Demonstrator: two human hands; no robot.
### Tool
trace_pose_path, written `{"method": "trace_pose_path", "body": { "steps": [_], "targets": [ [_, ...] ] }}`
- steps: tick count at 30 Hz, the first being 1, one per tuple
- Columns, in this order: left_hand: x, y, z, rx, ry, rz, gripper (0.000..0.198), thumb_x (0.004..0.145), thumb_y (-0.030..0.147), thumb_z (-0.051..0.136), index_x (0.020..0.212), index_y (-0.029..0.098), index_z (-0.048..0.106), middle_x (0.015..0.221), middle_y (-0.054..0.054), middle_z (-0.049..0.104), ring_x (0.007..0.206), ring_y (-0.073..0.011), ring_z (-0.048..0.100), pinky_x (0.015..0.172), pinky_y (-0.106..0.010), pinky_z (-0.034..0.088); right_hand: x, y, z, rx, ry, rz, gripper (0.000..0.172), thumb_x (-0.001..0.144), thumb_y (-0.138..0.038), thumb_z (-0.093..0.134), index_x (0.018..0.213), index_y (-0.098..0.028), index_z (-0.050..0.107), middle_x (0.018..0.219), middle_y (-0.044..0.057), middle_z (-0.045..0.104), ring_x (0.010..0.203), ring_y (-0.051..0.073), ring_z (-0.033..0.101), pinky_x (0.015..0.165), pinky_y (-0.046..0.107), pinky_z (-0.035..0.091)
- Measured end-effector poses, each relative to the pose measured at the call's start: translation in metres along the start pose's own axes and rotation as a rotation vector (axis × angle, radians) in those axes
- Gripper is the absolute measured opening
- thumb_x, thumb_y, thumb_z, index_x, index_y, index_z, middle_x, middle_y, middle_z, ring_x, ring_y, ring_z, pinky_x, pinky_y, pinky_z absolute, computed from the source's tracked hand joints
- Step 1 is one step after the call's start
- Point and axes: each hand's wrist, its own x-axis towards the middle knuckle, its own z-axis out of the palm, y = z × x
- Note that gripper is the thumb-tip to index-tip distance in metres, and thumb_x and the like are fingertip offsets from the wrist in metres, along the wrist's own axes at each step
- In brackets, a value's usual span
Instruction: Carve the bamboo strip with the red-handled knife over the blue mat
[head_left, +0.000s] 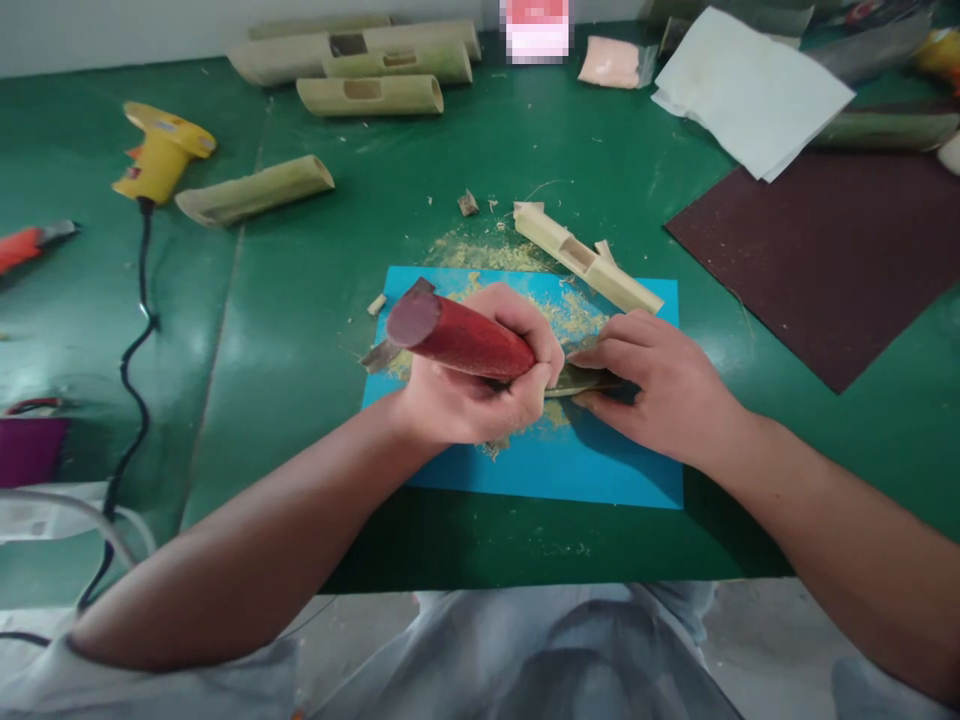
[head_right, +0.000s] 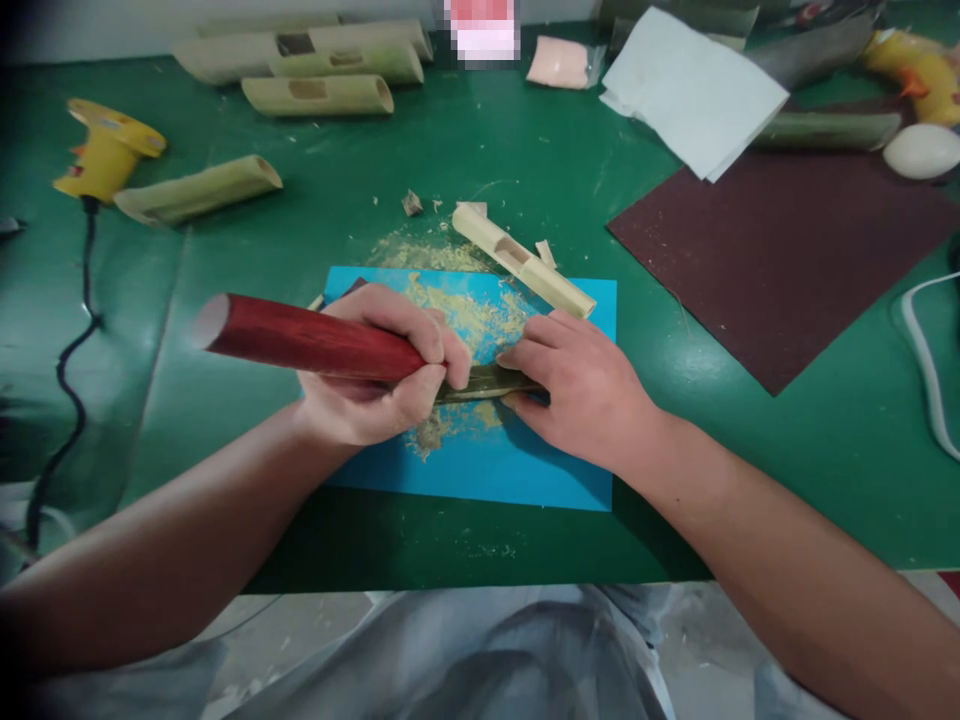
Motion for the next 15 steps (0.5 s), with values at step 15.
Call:
{"method": "trace_pose_path", "body": {
  "steps": [15],
  "targets": [
    [-0.010, 0.001, -0.001, -0.066, 0.063, -0.203, 0.014, 0.087, 0.031, 0.079, 0.085, 0.023, 0.067, 0.073, -0.002, 0.072, 0.060, -0.0164, 0.068, 0.055, -0.031, 0.053, 0.000, 0.000, 0.000, -0.016, -0.008, 0.004, 0.012, 0.090, -0.027, 0.066, 0.099, -0.022, 0.072, 0.093, 0.007, 0.068, 0.089, 0.024, 0.059, 0.077, 0.038, 0.046]
  ]
}}
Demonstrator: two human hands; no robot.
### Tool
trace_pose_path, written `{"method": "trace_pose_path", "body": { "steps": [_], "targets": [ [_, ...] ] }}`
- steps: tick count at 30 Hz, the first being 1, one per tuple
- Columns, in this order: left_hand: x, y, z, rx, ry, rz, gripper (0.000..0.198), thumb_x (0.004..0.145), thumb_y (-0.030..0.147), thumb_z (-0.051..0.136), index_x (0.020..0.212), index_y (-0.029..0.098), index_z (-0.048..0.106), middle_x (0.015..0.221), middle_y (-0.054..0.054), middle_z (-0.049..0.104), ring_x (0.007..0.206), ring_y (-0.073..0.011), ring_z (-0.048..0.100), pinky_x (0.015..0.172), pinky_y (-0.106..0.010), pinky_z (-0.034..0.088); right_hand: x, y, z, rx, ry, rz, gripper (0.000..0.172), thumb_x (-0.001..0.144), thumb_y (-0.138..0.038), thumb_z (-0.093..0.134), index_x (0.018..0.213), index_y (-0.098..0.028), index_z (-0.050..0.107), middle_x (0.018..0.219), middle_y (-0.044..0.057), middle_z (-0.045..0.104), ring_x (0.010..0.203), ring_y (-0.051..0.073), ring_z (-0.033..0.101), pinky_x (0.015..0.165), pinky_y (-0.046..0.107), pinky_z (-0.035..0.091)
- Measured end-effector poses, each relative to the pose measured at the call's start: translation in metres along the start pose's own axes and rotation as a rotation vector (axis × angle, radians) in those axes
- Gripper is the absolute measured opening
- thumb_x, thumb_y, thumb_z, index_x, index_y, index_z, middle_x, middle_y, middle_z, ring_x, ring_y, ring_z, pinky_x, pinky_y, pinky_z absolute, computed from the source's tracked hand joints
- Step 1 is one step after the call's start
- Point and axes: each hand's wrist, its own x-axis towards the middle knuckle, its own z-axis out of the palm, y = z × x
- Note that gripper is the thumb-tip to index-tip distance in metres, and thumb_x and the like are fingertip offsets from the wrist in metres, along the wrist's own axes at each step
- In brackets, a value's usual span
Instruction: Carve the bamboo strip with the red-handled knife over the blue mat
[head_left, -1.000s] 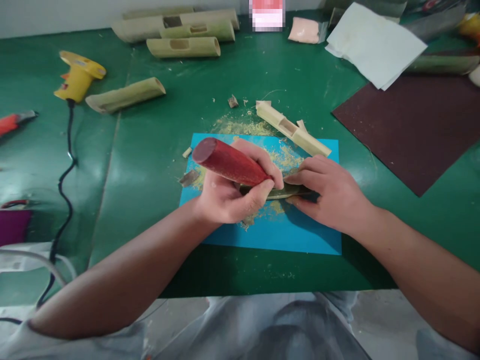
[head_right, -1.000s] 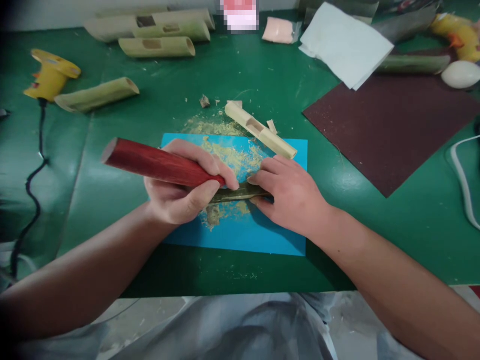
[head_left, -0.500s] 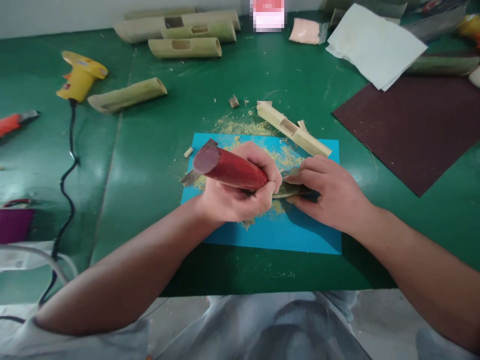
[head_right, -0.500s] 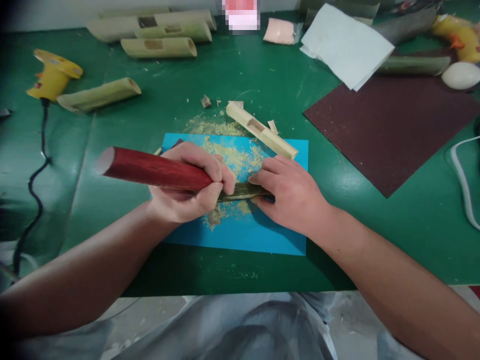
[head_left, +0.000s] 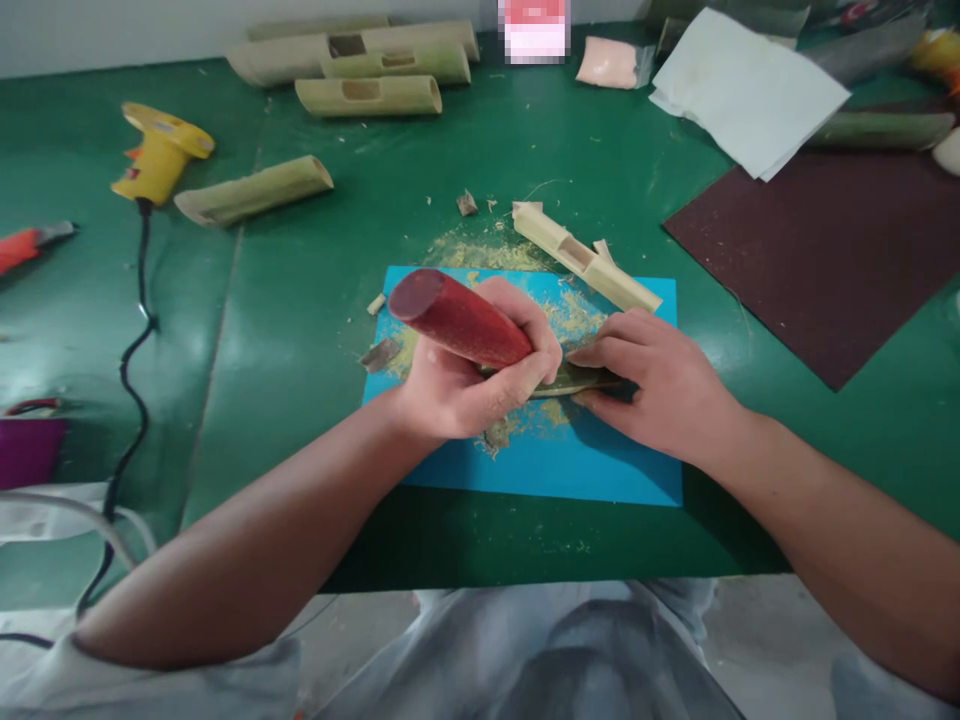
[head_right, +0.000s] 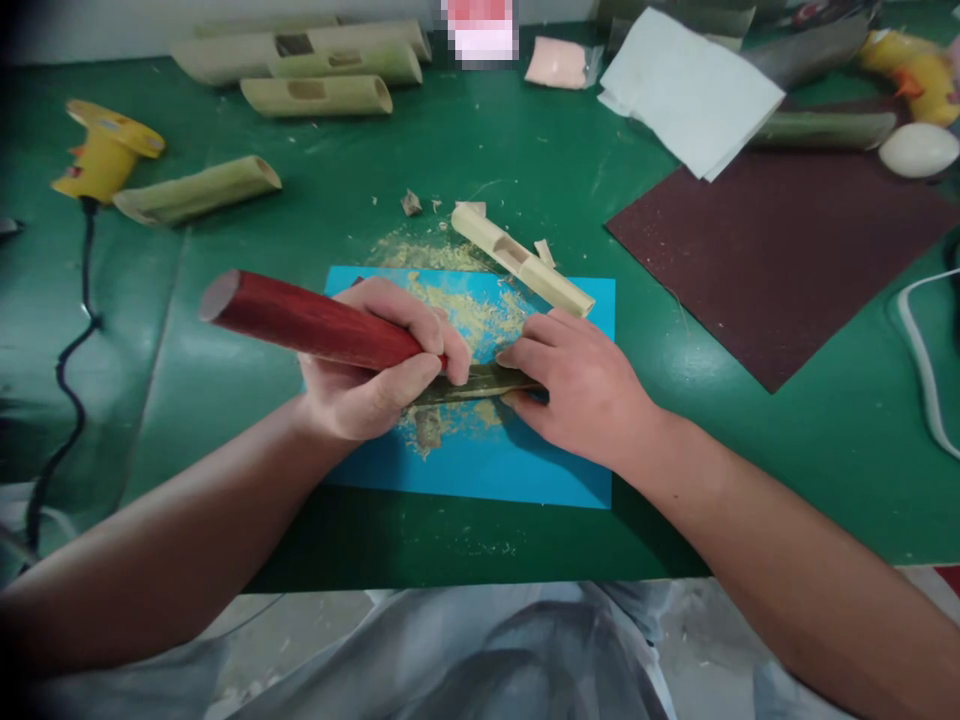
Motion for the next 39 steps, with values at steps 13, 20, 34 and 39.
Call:
{"method": "trace_pose_path", "body": {
  "steps": [13, 20, 34, 39],
  "targets": [
    [-0.002, -0.001, 0.001, 0.024, -0.030, 0.117, 0.011, 0.087, 0.021, 0.072, 0.095, 0.022, 0.064, 0.079, -0.002, 0.073, 0.064, -0.0159, 0.070, 0.057, -0.029, 0.055, 0.000, -0.001, -0.001, 0.005, 0.003, 0.006, 0.012, 0.087, -0.024, 0.067, 0.098, -0.022, 0.072, 0.094, 0.008, 0.069, 0.090, 0.025, 0.061, 0.078, 0.040, 0.048],
    [0.000, 0.002, 0.007, 0.091, 0.094, 0.040, 0.011, 0.087, 0.024, 0.077, 0.088, 0.023, 0.066, 0.073, -0.001, 0.070, 0.062, -0.0165, 0.069, 0.057, -0.032, 0.056, 0.000, 0.001, 0.000, 0.035, 0.002, 0.014, 0.015, 0.088, -0.025, 0.068, 0.102, -0.023, 0.073, 0.097, 0.008, 0.070, 0.094, 0.026, 0.063, 0.082, 0.041, 0.050],
    [0.000, 0.002, 0.012, 0.099, 0.204, 0.073, 0.014, 0.085, 0.026, 0.079, 0.086, 0.021, 0.066, 0.067, 0.001, 0.067, 0.056, -0.0141, 0.065, 0.053, -0.029, 0.052, -0.001, 0.002, 0.000, 0.029, 0.017, 0.002, 0.018, 0.088, -0.026, 0.067, 0.103, -0.021, 0.073, 0.094, 0.008, 0.068, 0.094, 0.026, 0.063, 0.081, 0.041, 0.051],
    [-0.005, -0.003, 0.010, 0.126, 0.232, 0.097, 0.012, 0.085, 0.025, 0.076, 0.083, 0.023, 0.065, 0.065, 0.001, 0.064, 0.054, -0.0151, 0.063, 0.051, -0.032, 0.050, -0.001, 0.002, -0.001, 0.024, 0.013, 0.007, 0.017, 0.089, -0.026, 0.066, 0.104, -0.021, 0.073, 0.095, 0.008, 0.068, 0.093, 0.025, 0.063, 0.081, 0.041, 0.050]
  ]
}}
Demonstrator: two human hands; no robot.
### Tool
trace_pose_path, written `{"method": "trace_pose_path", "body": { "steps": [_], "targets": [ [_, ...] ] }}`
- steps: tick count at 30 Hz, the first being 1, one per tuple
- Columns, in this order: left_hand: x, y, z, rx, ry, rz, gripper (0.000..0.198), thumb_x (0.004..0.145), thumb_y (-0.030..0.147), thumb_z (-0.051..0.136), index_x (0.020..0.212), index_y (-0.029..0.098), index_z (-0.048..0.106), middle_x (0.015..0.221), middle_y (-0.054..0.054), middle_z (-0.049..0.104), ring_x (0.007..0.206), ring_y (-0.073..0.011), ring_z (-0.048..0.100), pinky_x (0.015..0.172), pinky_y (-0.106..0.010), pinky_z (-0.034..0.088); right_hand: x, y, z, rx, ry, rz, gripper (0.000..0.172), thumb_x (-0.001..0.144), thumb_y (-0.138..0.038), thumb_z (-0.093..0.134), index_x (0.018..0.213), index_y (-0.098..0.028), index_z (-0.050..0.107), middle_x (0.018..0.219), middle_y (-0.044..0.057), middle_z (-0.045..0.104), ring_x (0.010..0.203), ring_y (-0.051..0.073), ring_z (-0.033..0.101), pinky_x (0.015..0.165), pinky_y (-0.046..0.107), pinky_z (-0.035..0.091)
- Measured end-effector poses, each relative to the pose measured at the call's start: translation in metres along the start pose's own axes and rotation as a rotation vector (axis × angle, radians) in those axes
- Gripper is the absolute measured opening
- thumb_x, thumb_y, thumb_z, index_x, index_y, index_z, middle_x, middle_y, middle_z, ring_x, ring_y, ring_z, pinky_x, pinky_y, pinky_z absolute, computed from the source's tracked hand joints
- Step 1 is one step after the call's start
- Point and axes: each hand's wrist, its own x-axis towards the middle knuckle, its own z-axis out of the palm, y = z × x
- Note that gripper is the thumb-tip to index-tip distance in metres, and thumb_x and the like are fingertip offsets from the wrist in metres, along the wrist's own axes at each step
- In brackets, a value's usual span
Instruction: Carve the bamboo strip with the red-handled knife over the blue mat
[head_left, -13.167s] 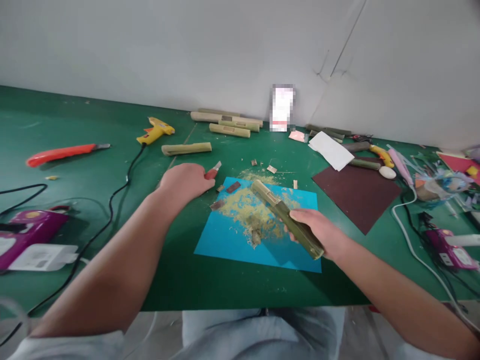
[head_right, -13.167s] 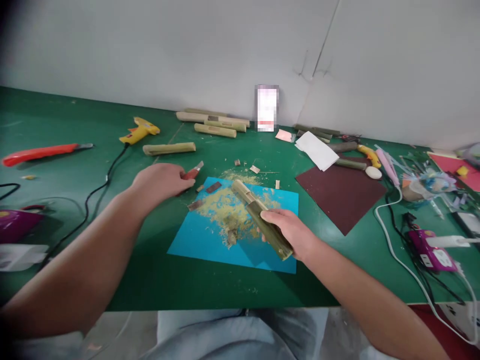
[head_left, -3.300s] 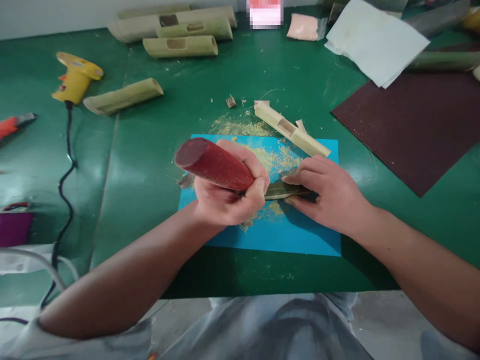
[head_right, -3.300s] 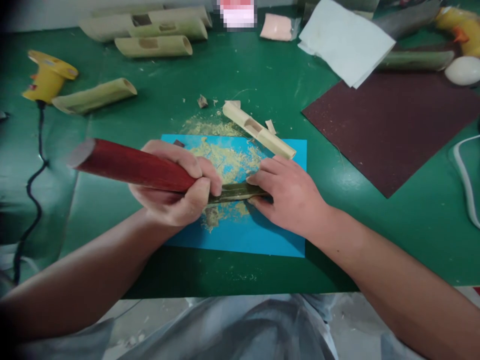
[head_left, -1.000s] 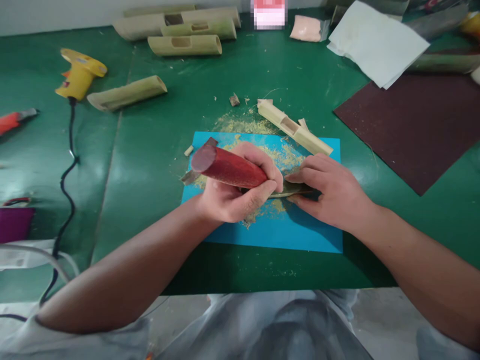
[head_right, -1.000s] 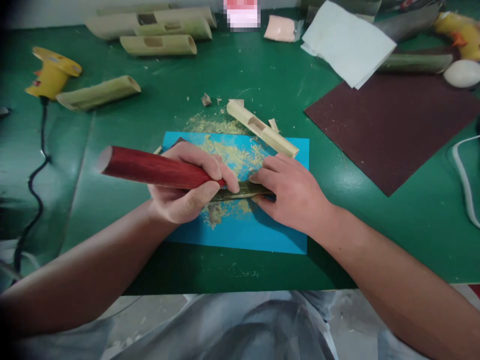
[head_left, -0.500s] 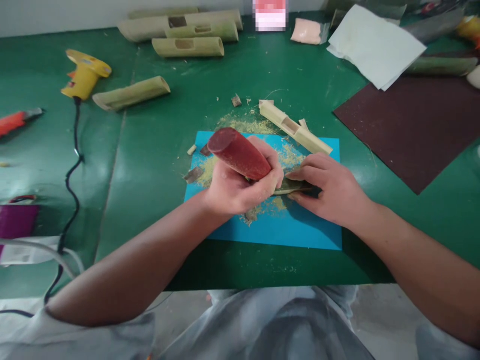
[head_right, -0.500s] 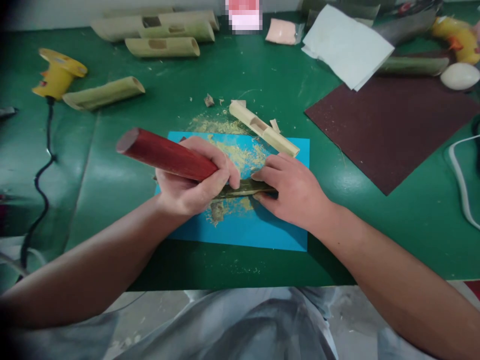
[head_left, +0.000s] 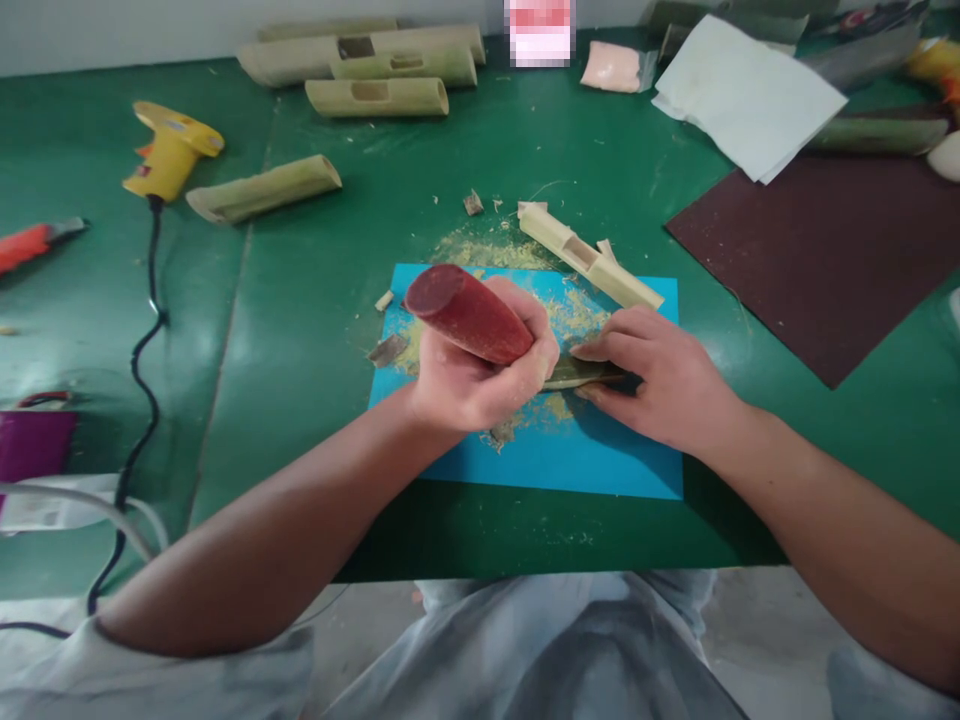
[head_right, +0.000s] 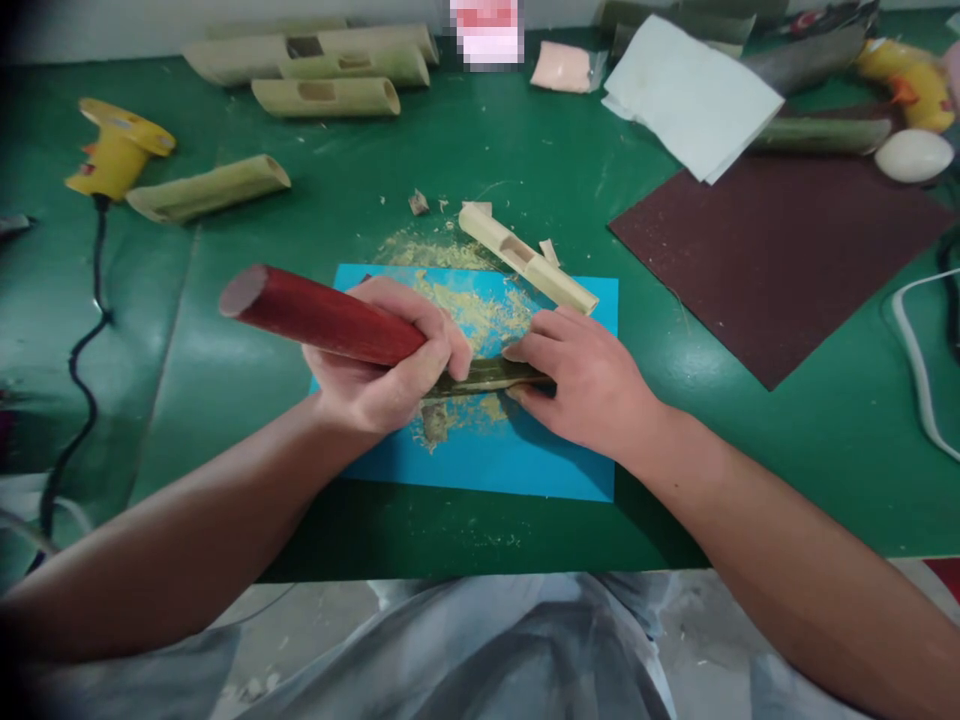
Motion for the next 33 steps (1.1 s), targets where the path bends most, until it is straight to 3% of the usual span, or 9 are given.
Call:
{"method": "trace_pose_path", "body": {
  "steps": [11, 17, 27, 33],
  "targets": [
    [-0.008, -0.015, -0.007, 0.041, 0.083, 0.031, 0.014, 0.081, 0.026, 0.078, 0.081, 0.022, 0.065, 0.067, 0.002, 0.061, 0.059, -0.0153, 0.063, 0.056, -0.033, 0.049, 0.000, 0.002, 0.001, 0.011, 0.016, -0.020, 0.018, 0.090, -0.027, 0.067, 0.105, -0.019, 0.074, 0.095, 0.009, 0.069, 0.092, 0.025, 0.064, 0.081, 0.040, 0.050],
    [-0.008, -0.010, -0.003, 0.044, 0.167, 0.033, 0.012, 0.083, 0.024, 0.074, 0.077, 0.021, 0.064, 0.068, 0.000, 0.061, 0.056, -0.0135, 0.061, 0.053, -0.032, 0.045, 0.000, 0.001, 0.001, -0.005, 0.021, -0.024, 0.019, 0.091, -0.026, 0.066, 0.105, -0.017, 0.075, 0.096, 0.011, 0.070, 0.092, 0.026, 0.064, 0.080, 0.040, 0.050],
    [-0.005, -0.008, -0.002, 0.047, 0.153, 0.042, 0.018, 0.085, 0.026, 0.074, 0.075, 0.021, 0.061, 0.069, 0.000, 0.059, 0.056, -0.0126, 0.059, 0.053, -0.030, 0.044, 0.001, 0.000, 0.000, -0.011, 0.001, -0.009, 0.019, 0.091, -0.026, 0.065, 0.105, -0.017, 0.075, 0.096, 0.010, 0.070, 0.092, 0.025, 0.064, 0.081, 0.040, 0.050],
    [-0.004, 0.003, -0.004, 0.153, 0.065, -0.001, 0.018, 0.088, 0.029, 0.069, 0.075, 0.023, 0.058, 0.061, 0.001, 0.059, 0.053, -0.0154, 0.061, 0.054, -0.034, 0.051, 0.001, -0.001, 0.000, -0.038, -0.004, 0.007, 0.020, 0.090, -0.027, 0.066, 0.104, -0.017, 0.075, 0.095, 0.010, 0.069, 0.092, 0.025, 0.063, 0.081, 0.039, 0.050]
  ]
}}
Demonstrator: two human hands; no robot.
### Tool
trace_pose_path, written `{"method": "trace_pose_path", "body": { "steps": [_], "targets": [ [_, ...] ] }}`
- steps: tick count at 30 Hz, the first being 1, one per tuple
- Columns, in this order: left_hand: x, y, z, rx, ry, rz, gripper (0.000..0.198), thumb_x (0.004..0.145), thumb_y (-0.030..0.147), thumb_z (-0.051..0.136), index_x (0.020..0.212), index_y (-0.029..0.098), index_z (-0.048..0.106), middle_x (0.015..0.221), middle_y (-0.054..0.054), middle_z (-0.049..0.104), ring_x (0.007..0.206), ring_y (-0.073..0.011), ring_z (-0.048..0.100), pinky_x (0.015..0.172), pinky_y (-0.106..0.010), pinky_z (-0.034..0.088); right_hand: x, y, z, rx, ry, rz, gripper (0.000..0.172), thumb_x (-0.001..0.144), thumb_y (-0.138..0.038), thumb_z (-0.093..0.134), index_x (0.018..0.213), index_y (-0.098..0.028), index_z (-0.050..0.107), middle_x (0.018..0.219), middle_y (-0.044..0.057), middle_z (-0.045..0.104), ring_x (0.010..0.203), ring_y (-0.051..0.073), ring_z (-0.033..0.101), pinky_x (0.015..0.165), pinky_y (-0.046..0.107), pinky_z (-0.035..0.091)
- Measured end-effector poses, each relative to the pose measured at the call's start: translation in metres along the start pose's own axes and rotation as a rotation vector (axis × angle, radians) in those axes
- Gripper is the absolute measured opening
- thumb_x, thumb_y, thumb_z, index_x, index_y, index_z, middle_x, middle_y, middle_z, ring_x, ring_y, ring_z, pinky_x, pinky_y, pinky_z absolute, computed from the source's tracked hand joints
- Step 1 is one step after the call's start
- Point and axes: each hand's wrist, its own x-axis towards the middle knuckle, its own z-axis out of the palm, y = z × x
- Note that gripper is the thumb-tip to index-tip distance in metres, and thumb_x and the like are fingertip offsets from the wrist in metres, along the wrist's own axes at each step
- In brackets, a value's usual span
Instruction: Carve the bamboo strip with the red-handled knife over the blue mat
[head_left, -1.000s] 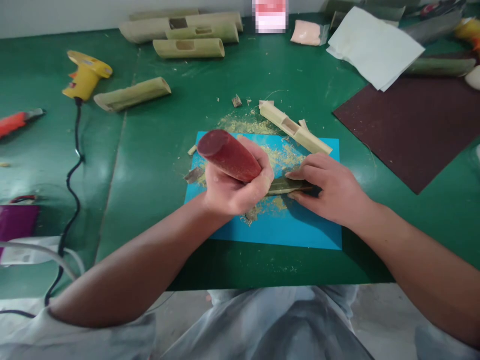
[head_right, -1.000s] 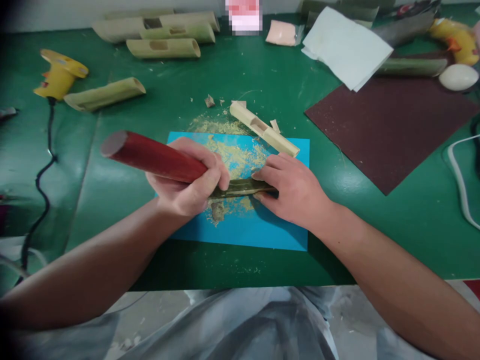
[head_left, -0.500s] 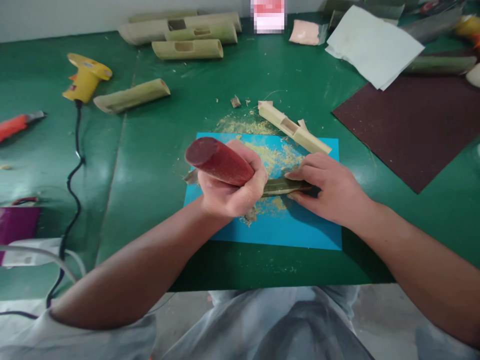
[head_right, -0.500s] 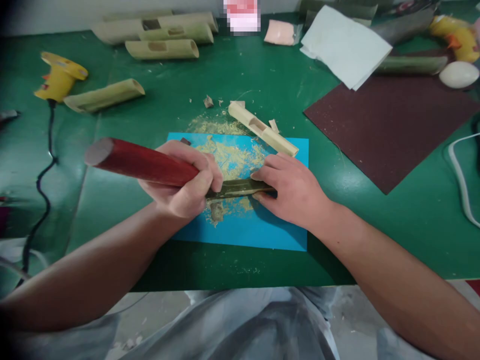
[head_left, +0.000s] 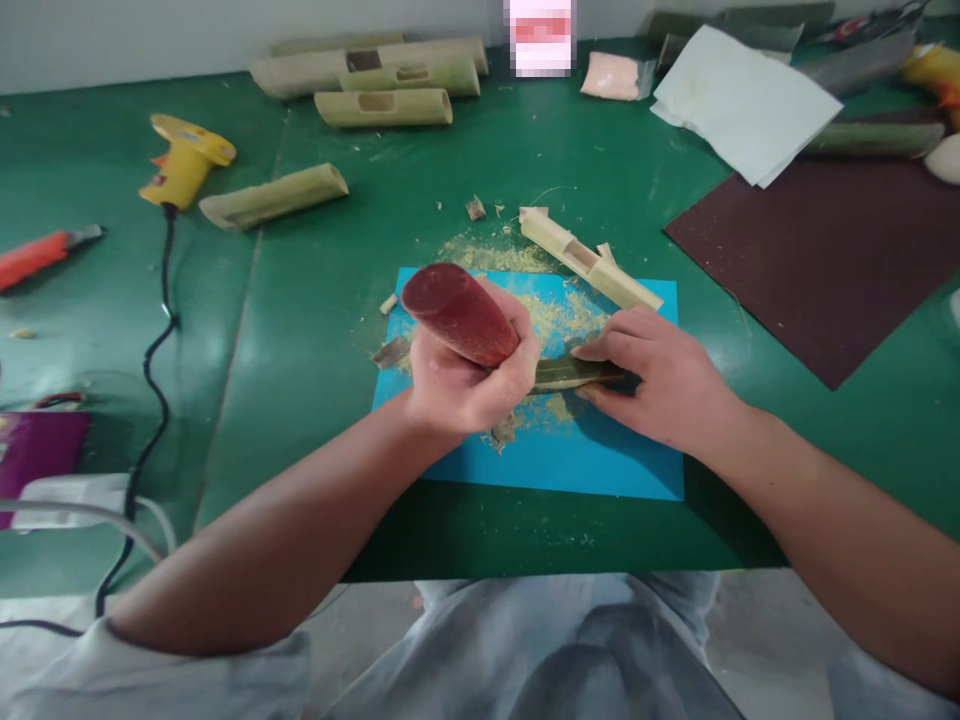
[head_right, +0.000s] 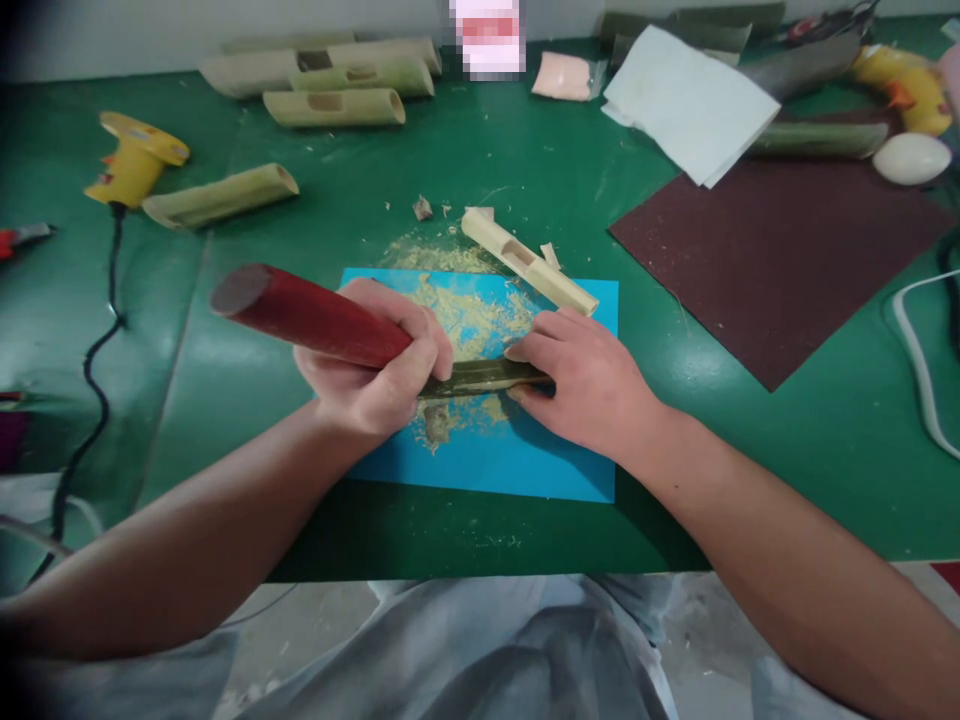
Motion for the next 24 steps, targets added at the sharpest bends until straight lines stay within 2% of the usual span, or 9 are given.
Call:
{"method": "trace_pose_path", "body": {
  "steps": [4, 9, 13, 16, 19, 24],
  "targets": [
    [0.001, 0.009, -0.001, 0.095, 0.003, 0.005, 0.016, 0.088, 0.027, 0.069, 0.076, 0.023, 0.060, 0.065, 0.001, 0.062, 0.057, -0.0163, 0.065, 0.060, -0.034, 0.057, 0.000, -0.001, 0.001, -0.022, 0.008, 0.017, 0.019, 0.088, -0.027, 0.066, 0.103, -0.017, 0.074, 0.096, 0.010, 0.070, 0.092, 0.025, 0.063, 0.081, 0.038, 0.049],
    [0.005, 0.027, -0.003, 0.282, -0.068, -0.030, 0.017, 0.087, 0.018, 0.068, 0.071, 0.022, 0.064, 0.069, 0.001, 0.066, 0.061, -0.0143, 0.064, 0.062, -0.030, 0.057, 0.001, -0.005, 0.003, -0.101, -0.015, -0.018, 0.015, 0.087, -0.028, 0.066, 0.097, -0.018, 0.072, 0.091, 0.009, 0.068, 0.088, 0.024, 0.058, 0.079, 0.037, 0.046],
    [0.004, 0.036, -0.004, 0.378, -0.027, -0.121, 0.015, 0.083, 0.019, 0.073, 0.071, 0.024, 0.065, 0.072, 0.002, 0.069, 0.066, -0.0151, 0.065, 0.067, -0.031, 0.060, 0.002, -0.009, 0.003, -0.136, -0.019, -0.048, 0.017, 0.090, -0.028, 0.062, 0.096, -0.016, 0.072, 0.089, 0.010, 0.067, 0.085, 0.023, 0.056, 0.078, 0.037, 0.044],
    [0.001, 0.036, -0.002, 0.409, -0.008, -0.190, 0.023, 0.081, 0.021, 0.076, 0.065, 0.024, 0.060, 0.066, 0.003, 0.065, 0.062, -0.0152, 0.063, 0.066, -0.032, 0.059, 0.002, -0.013, 0.005, -0.172, -0.027, -0.053, 0.018, 0.089, -0.029, 0.060, 0.093, -0.016, 0.071, 0.087, 0.009, 0.066, 0.084, 0.023, 0.054, 0.076, 0.037, 0.042],
    [-0.002, 0.030, 0.001, 0.419, 0.030, -0.198, 0.032, 0.081, 0.025, 0.078, 0.061, 0.023, 0.053, 0.060, 0.004, 0.059, 0.057, -0.0140, 0.058, 0.061, -0.031, 0.056, 0.003, -0.019, 0.008, -0.258, -0.037, -0.054, 0.018, 0.088, -0.032, 0.061, 0.089, -0.016, 0.070, 0.086, 0.010, 0.065, 0.085, 0.024, 0.053, 0.073, 0.037, 0.038],
    [-0.001, 0.019, 0.007, 0.373, 0.090, -0.246, 0.032, 0.083, 0.030, 0.077, 0.062, 0.023, 0.054, 0.057, 0.004, 0.056, 0.054, -0.0132, 0.055, 0.055, -0.030, 0.050, 0.005, -0.029, 0.014, -0.347, -0.062, -0.030, 0.023, 0.092, -0.034, 0.064, 0.097, -0.014, 0.071, 0.095, 0.013, 0.067, 0.090, 0.026, 0.053, 0.074, 0.038, 0.037]
  ]
}}
